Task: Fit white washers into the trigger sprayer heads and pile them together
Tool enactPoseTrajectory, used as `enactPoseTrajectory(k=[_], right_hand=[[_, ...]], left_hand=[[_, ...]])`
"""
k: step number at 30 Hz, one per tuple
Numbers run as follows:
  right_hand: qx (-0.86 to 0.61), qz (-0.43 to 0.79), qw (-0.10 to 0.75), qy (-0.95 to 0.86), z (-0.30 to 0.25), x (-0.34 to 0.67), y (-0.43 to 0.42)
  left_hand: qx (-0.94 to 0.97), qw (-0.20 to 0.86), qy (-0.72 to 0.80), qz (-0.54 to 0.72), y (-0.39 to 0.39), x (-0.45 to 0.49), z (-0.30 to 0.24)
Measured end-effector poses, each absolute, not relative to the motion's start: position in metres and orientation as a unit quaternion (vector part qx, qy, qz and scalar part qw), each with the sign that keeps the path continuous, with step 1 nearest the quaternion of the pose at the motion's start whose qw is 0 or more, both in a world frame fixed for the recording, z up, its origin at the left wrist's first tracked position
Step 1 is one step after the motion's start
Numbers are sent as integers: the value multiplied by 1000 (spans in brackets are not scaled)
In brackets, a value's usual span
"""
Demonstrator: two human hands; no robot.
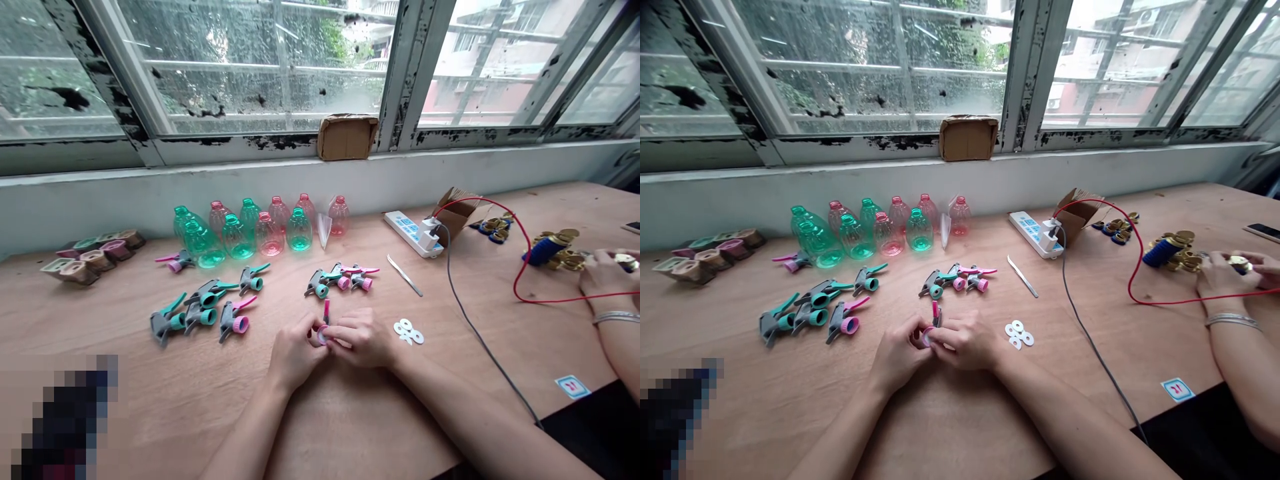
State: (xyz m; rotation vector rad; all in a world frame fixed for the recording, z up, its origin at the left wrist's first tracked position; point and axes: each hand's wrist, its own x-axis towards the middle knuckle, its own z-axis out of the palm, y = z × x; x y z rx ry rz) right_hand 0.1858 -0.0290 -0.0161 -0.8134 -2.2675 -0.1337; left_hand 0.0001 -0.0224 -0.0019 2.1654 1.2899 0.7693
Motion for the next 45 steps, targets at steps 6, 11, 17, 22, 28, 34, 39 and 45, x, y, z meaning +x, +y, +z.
enactPoseTrajectory(k=[6, 11, 17, 22, 28, 34, 39, 45], right_hand=[[-326, -25, 361, -873, -18, 183, -31], [-331, -9, 357, -873, -17, 187, -30], [-341, 15, 353, -871, -17, 190, -30], [-350, 23, 355, -867, -20, 189, -30], [-369, 17, 356, -858, -26, 187, -29], [-375, 17, 344, -861, -22, 185, -29], [-347, 54, 391, -851, -13, 190, -28], [-352, 89, 409, -837, -11, 200, -24]], left_hand=[[825, 179, 458, 278, -25, 1, -4], [849, 148, 446, 241, -25, 0, -2], [877, 54, 427, 213, -25, 1, -2], [879, 20, 417, 229, -26, 1, -4], [879, 12, 417, 233, -27, 3, -4], [872, 33, 426, 238, -27, 6, -3], [833, 147, 467, 258, -26, 5, -4], [790, 255, 481, 282, -23, 3, -4]])
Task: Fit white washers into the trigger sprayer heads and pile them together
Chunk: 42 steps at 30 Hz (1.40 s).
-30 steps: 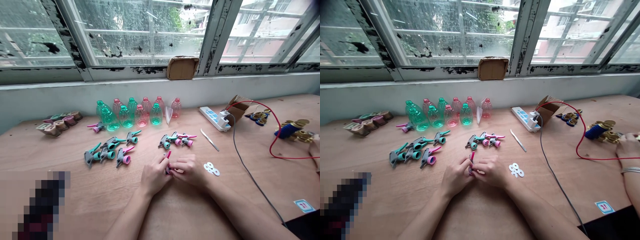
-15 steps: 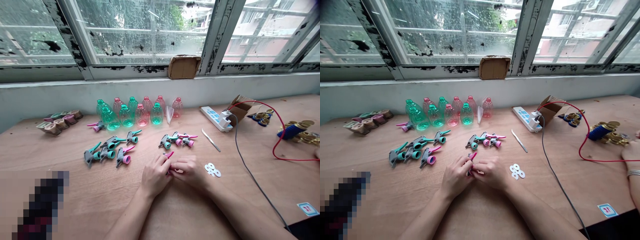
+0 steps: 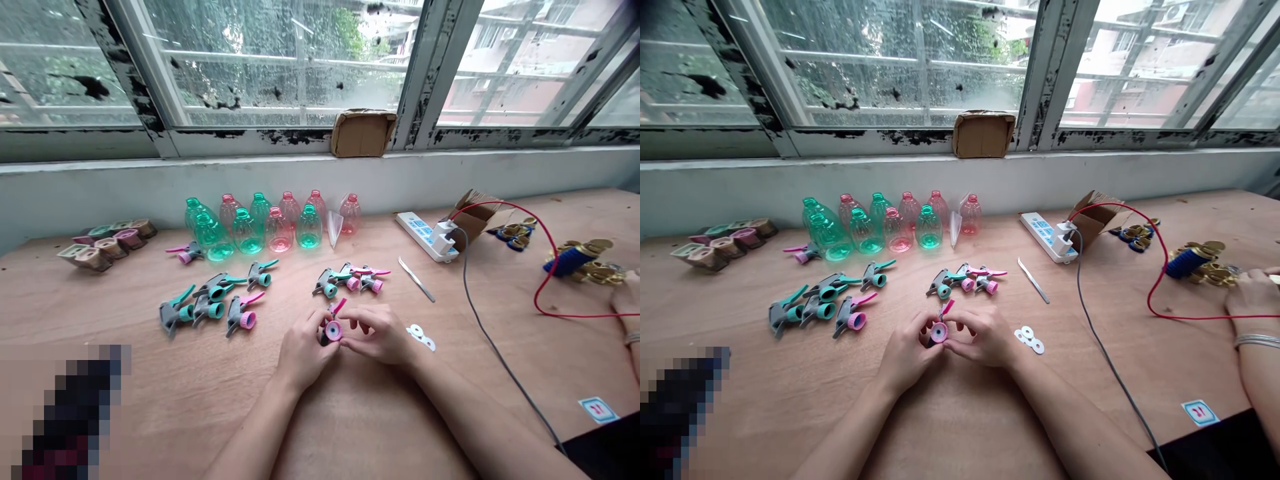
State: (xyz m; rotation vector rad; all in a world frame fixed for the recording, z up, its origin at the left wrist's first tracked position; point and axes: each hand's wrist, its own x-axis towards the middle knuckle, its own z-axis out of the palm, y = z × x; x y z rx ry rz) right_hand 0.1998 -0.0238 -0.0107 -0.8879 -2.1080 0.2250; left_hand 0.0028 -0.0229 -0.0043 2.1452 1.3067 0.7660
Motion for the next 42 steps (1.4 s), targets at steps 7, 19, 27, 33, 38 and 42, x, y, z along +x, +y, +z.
enactPoseTrajectory(k=[7, 19, 27, 33, 38, 42], right_hand=[[-359, 104, 372, -849, -12, 190, -27], [-383, 106, 360, -844, -21, 196, -22], [-372, 163, 423, -810, -12, 201, -21], [-469, 171, 544, -675, 14, 214, 13], [-505, 123, 498, -694, 6, 206, 39], [-490, 74, 427, -756, -5, 198, 35]], left_hand=[[802, 244, 473, 270, -25, 4, -3], [801, 264, 447, 298, -23, 1, -6], [716, 368, 426, 414, -19, -3, -7], [619, 369, 471, 508, -5, -6, -5], [620, 377, 470, 502, -4, -9, -7], [637, 377, 465, 486, -4, -9, -8]])
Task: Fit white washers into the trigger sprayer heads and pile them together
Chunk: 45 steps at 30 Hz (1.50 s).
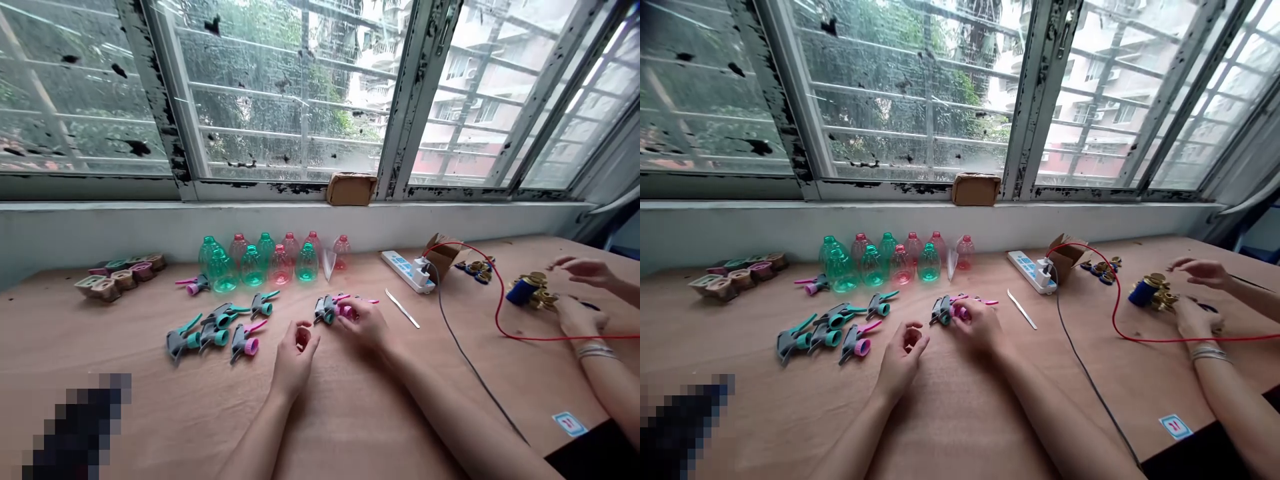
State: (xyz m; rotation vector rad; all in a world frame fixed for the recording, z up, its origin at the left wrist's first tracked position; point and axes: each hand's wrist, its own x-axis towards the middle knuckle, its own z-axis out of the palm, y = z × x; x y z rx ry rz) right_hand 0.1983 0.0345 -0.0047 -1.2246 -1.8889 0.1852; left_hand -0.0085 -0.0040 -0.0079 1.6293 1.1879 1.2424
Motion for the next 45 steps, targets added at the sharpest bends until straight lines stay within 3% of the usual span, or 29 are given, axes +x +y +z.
enactPoseTrajectory(k=[6, 11, 14, 19, 23, 28, 33, 36, 40, 45], right_hand=[[-536, 90, 366, -755, 10, 235, 10], [-644, 172, 165, -727, 24, 303, -34], [-657, 207, 106, -717, 25, 320, -58], [-659, 224, 147, -703, 8, 315, -63], [-665, 299, 130, -672, -1, 317, -49], [-632, 370, 141, -666, 21, 318, -43], [-533, 393, 260, -703, 37, 264, -31], [-470, 243, 430, -732, 20, 206, -19], [-380, 222, 417, -795, -12, 160, -13], [-402, 208, 432, -780, -20, 175, -16]], left_hand=[[649, 348, 476, 480, -6, -7, -8], [672, 322, 491, 452, -7, -6, -9], [697, 303, 490, 427, -8, -4, -9], [735, 280, 479, 391, -11, -1, -8], [732, 238, 491, 409, -15, -3, -7], [726, 52, 552, 406, -18, -11, 4], [722, -80, 617, 303, -10, -29, 15], [697, -74, 663, 262, -3, -39, 12], [705, -31, 661, 255, -2, -35, 7], [747, 69, 586, 306, -11, -15, 5]])
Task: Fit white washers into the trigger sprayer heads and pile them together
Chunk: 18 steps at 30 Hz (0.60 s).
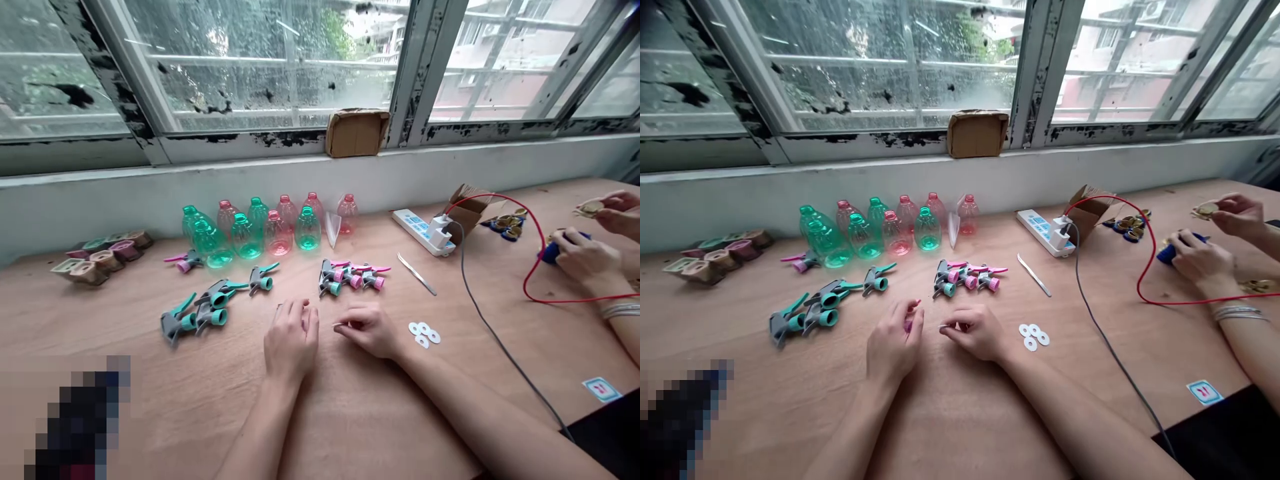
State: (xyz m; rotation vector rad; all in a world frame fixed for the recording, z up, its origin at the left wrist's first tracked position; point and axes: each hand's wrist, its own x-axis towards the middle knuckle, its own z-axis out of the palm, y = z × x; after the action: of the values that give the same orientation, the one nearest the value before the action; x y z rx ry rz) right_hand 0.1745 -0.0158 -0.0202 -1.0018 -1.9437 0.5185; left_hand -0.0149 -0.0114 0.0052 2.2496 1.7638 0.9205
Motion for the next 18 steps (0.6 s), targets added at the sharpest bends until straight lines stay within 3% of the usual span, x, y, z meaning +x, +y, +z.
enactPoseTrajectory(k=[5, 11, 18], right_hand=[[-444, 208, 457, -742, -15, 189, -11], [-442, 219, 471, -732, -18, 187, -8], [-424, 244, 479, -728, -18, 185, -9]], left_hand=[[783, 120, 520, 321, -10, -15, 3], [849, 179, 433, 244, -7, -17, 2], [885, 150, 386, 212, -11, -11, -5]])
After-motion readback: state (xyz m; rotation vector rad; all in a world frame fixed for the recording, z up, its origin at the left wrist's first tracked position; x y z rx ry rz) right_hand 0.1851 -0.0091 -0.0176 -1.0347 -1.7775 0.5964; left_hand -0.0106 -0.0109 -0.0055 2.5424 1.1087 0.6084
